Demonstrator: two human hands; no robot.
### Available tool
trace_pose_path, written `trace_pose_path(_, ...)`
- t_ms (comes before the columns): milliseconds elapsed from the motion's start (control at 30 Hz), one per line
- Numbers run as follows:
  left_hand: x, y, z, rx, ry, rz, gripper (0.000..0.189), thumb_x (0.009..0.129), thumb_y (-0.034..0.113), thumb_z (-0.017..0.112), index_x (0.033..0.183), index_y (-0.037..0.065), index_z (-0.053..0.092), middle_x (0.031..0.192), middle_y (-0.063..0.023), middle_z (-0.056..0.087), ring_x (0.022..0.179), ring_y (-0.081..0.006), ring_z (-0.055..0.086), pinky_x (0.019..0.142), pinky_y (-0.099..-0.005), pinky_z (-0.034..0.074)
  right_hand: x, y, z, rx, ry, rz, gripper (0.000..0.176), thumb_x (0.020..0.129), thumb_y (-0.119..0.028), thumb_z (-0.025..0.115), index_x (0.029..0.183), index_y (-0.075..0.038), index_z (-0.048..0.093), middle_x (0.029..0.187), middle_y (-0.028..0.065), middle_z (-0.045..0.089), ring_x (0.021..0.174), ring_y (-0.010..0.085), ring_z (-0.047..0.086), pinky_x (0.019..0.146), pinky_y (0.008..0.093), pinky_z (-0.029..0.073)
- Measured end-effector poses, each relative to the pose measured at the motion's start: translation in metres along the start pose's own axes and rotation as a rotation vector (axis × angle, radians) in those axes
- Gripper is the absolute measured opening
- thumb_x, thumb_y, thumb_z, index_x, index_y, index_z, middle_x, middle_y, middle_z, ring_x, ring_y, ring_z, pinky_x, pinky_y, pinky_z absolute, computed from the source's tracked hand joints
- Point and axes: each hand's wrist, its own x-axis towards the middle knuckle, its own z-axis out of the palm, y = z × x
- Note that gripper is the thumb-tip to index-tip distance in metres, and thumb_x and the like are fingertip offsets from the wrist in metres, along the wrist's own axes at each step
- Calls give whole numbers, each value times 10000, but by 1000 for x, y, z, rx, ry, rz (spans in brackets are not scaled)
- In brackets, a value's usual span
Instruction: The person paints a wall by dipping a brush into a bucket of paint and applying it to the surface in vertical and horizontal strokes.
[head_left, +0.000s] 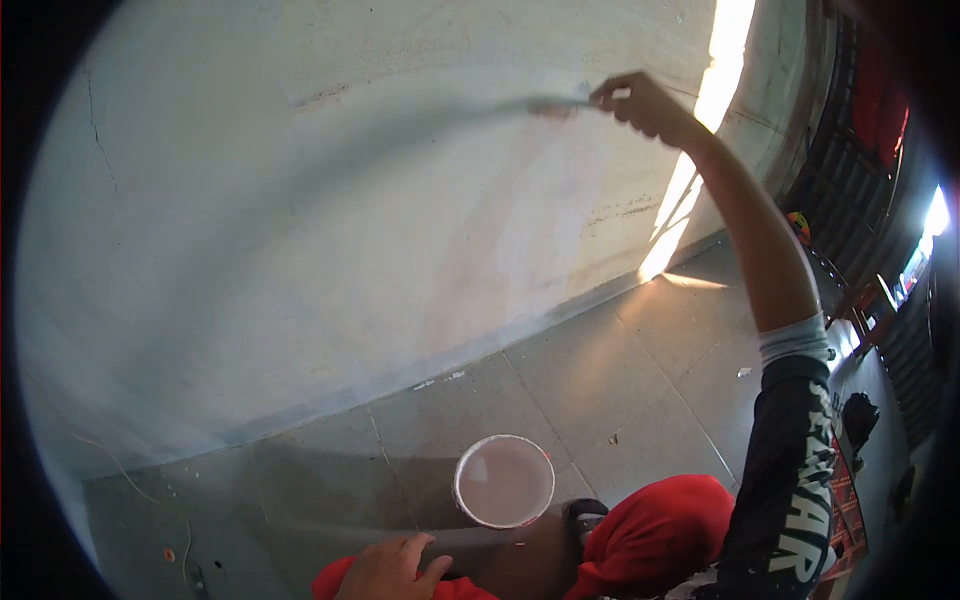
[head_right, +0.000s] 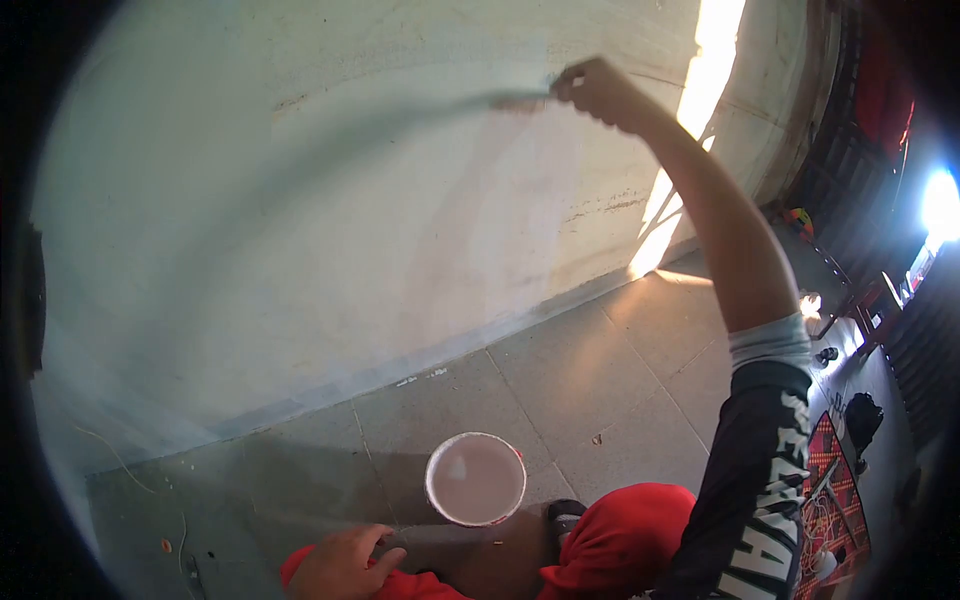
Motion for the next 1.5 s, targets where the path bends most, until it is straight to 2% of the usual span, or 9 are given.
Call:
trace_pose_path(233, 5, 0, -1, -5, 10, 39, 409, 948, 317, 567, 1212, 7, 597, 1116, -261, 658, 1037, -444, 622, 909, -480, 496, -33, -75, -37, -123, 299, 51, 285, 960, -222, 601, 1219, -112, 643, 908, 50, 605, 661, 110, 525, 493, 257, 452)
trace_pose_path(333, 3, -5, 3, 17, -24, -5, 419, 946, 316, 569, 1208, -9, 596, 1150, -264, 647, 1062, -437, 614, 920, -472, 492, 16, 10, -1, -111, 605, -308, 205, 930, -181, 632, 1113, -119, 701, 655, -26, 521, 491, 43, 372, 435, 253, 288)
trace_pose_path(433, 1, -5, 3, 51, -105, -61, 442, 942, 320, 574, 1206, -35, 590, 1167, -266, 640, 1086, -433, 603, 943, -469, 481, -23, 70, 116, -122, 644, -305, 222, 934, -206, 614, 1090, -52, 651, 592, 214, 563, 498, 341, 570, 492, 439, 424)
trace_pose_path(633, -7, 0, 6, 71, 22, 69, 452, 938, 324, 579, 1210, -37, 594, 1168, -265, 637, 1083, -431, 599, 960, -472, 466, -152, 197, 284, -68, 66, 241, 338, 870, -206, 608, 1174, -57, 614, 943, 301, 661, 932, 472, 641, 799, 503, 514)
trace_pose_path(1067, 36, -9, 10, 72, -6, 146, 372, 938, 281, 583, 1165, -13, 611, 1095, -267, 652, 1017, -442, 610, 885, -496, 486, 0, 30, -35, -135, 98, 82, 212, 918, -119, 603, 1103, -159, 698, 670, -43, 527, 468, 21, 343, 383, 228, 246)
trace_pose_path(1233, 34, -1, 10, -17, 34, 289, 361, 937, 278, 584, 1159, -5, 608, 1071, -261, 655, 982, -435, 618, 862, -495, 490, 7, 47, -77, 11, 253, -232, 267, 956, -208, 604, 1198, -102, 641, 878, 41, 597, 595, 95, 479, 466, 231, 407)
trace_pose_path(1367, 30, 11, 6, 36, 27, 206, 378, 941, 282, 573, 1172, -16, 595, 1073, -257, 653, 986, -426, 618, 874, -492, 485, 10, 104, 65, -201, 751, -312, 222, 963, -195, 600, 1141, -62, 597, 536, 79, 456, 439, 141, 409, 451, 339, 323)
trace_pose_path(1400, 30, 15, 4, 55, -57, 131, 385, 943, 283, 568, 1176, -22, 591, 1079, -257, 652, 995, -425, 616, 883, -491, 481, -15, 113, 95, -166, 644, -199, 214, 964, -207, 547, 1111, -51, 556, 701, 276, 584, 650, 454, 598, 575, 487, 433)
trace_pose_path(1500, 33, 20, 6, 25, -23, 192, 401, 946, 288, 561, 1184, -33, 585, 1090, -261, 648, 1014, -423, 610, 899, -487, 476, -75, 152, 130, -172, 242, 144, 207, 938, -180, 567, 1092, -47, 597, 762, 268, 623, 727, 422, 636, 658, 479, 463)
